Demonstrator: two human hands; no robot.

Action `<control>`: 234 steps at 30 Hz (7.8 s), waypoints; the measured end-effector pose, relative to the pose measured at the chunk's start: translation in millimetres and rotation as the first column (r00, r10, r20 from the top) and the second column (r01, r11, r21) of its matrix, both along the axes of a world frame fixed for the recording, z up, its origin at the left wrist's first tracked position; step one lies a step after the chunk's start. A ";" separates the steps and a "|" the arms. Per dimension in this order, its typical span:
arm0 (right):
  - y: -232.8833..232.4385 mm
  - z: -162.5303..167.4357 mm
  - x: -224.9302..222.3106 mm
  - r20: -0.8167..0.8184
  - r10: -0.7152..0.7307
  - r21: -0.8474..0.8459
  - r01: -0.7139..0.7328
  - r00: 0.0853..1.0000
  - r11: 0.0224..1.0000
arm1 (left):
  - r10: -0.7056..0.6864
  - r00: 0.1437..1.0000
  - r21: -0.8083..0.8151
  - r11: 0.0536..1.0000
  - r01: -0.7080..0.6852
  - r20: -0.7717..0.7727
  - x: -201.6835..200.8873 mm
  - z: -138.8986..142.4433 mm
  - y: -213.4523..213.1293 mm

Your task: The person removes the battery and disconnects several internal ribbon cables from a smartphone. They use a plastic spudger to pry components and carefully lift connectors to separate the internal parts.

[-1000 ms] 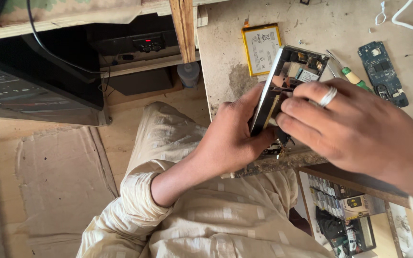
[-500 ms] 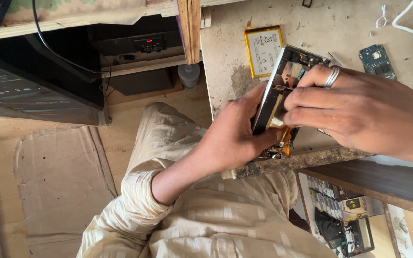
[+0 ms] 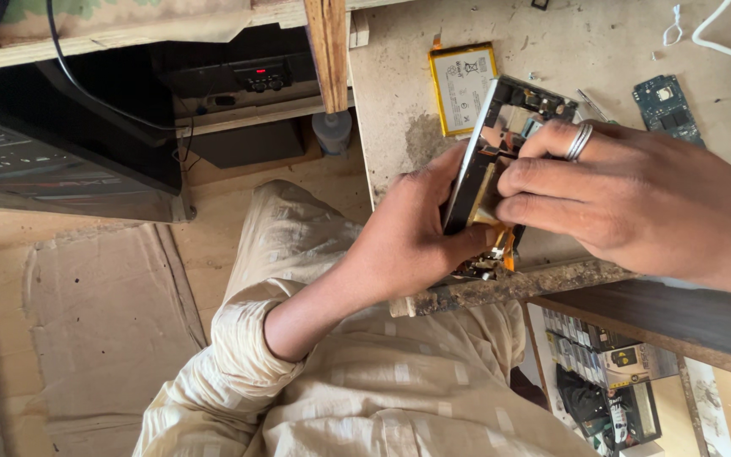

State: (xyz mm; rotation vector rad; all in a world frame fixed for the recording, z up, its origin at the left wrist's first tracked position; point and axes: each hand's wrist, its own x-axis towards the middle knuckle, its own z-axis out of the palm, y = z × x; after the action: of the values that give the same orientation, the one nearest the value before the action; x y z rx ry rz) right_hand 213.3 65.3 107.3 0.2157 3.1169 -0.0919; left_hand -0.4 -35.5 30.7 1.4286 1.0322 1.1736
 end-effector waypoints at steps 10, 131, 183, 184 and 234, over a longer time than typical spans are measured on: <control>7.8 4.4 -1.3 0.016 -0.005 -0.130 0.007 1.000 0.991 | 0.006 1.000 0.007 1.000 -0.006 -0.002 -0.3 -1.4 -0.7; -79.1 -59.7 -45.5 -0.613 -0.790 -0.742 0.340 0.005 0.578 | 0.169 0.979 0.287 0.949 -0.132 -0.110 19.4 -5.9 -25.0; -56.2 -81.6 6.9 -0.315 -0.927 -0.921 0.170 0.202 0.350 | 0.189 0.980 0.218 0.961 -0.171 -0.064 20.2 -6.4 -22.4; -54.6 -82.8 9.1 -0.294 -0.933 -0.936 0.136 0.208 0.326 | 0.182 0.981 0.201 0.965 -0.167 -0.060 20.0 -5.8 -22.5; -76.6 -71.1 -15.7 -0.501 -0.850 -0.798 0.293 0.166 0.527 | 0.254 0.963 0.172 0.956 -0.236 -0.092 23.9 -11.1 -22.2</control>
State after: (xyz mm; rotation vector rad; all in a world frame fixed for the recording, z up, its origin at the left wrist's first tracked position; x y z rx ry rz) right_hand 197.7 -11.3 36.2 2.0691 3.2503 -1.5962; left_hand 23.5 -57.7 19.7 1.5381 1.2453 1.3933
